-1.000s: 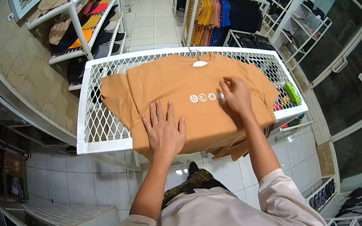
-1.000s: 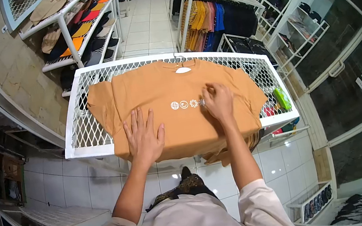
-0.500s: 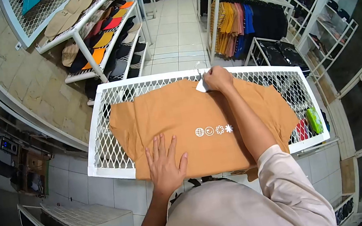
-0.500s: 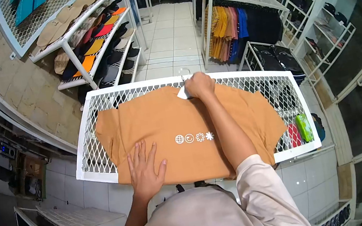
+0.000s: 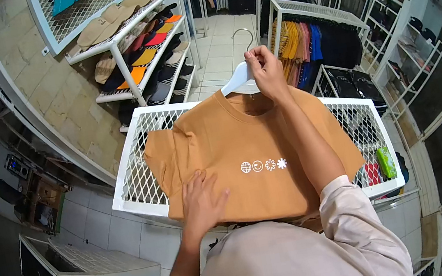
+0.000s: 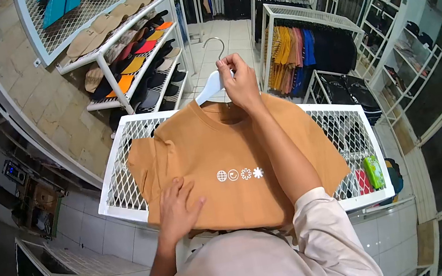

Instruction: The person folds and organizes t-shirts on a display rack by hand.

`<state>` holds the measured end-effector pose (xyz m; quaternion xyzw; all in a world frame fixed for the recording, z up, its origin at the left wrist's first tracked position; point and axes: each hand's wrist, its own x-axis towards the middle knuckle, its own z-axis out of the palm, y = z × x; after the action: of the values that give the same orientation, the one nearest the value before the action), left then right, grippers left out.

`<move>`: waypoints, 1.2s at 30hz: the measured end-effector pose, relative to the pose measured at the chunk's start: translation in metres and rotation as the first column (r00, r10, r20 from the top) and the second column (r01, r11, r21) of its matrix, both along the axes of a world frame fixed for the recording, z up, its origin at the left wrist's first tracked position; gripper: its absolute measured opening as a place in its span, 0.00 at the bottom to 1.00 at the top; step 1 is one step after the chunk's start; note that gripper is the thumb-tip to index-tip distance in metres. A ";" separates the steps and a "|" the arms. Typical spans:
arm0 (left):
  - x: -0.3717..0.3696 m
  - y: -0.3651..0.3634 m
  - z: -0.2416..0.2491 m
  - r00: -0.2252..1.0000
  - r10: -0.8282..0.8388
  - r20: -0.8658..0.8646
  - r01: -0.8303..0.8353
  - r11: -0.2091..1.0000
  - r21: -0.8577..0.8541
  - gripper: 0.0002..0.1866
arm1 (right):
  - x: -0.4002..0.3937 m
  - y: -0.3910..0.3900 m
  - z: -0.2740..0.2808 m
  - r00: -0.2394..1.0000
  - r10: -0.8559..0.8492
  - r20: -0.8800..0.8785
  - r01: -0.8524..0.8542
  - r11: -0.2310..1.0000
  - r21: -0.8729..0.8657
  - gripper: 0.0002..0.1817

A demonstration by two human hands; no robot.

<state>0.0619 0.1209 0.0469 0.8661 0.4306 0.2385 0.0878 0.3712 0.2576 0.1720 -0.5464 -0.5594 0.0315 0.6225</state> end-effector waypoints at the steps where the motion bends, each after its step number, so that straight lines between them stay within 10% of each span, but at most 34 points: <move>1: -0.001 0.012 0.016 1.000 0.006 0.028 -0.002 0.989 -0.149 0.32 | -0.006 -0.011 0.006 1.000 -0.001 0.002 0.001 1.000 0.002 0.17; 2: -0.001 0.023 0.034 0.998 0.017 0.056 0.000 0.956 -0.294 0.32 | -0.012 -0.022 0.014 0.999 0.041 0.007 -0.041 0.998 0.039 0.16; 8: 0.050 0.055 0.139 0.901 -0.245 0.358 -0.049 0.763 0.645 0.24 | -0.059 -0.097 0.053 0.992 0.124 0.034 -0.128 0.975 0.184 0.13; 11: 0.051 0.058 0.141 0.944 -0.257 0.207 0.168 0.914 0.369 0.17 | -0.081 -0.139 0.057 0.996 0.080 -0.045 -0.067 0.967 0.244 0.12; 13: 0.046 0.036 0.147 0.913 -0.330 0.238 0.221 0.894 0.391 0.13 | -0.094 -0.174 0.054 0.847 -0.504 0.168 0.336 0.754 0.565 0.08; 15: 0.035 0.013 0.146 0.912 -0.313 0.266 0.172 0.879 0.444 0.12 | -0.109 -0.214 0.031 0.806 -0.587 0.071 0.454 0.691 0.563 0.07; 17: 0.019 -0.020 0.146 0.903 -0.334 0.271 0.210 0.892 0.400 0.12 | -0.140 -0.261 -0.013 0.848 -0.520 0.102 0.493 0.844 0.210 0.06; 23: 0.006 -0.084 0.125 0.908 -0.326 0.263 0.247 0.924 0.294 0.13 | -0.166 -0.295 -0.047 0.699 -0.622 0.352 0.637 0.766 0.089 0.15; 36: 0.018 -0.171 0.094 0.968 -0.018 0.250 0.010 0.999 0.035 0.12 | -0.148 -0.345 -0.076 0.998 0.008 -0.064 -0.035 0.902 -0.431 0.14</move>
<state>0.0794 -0.0500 0.1413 0.8333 0.4059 0.3525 0.1286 0.2236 -0.0872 0.0961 -0.6632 -0.5254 0.1781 0.5023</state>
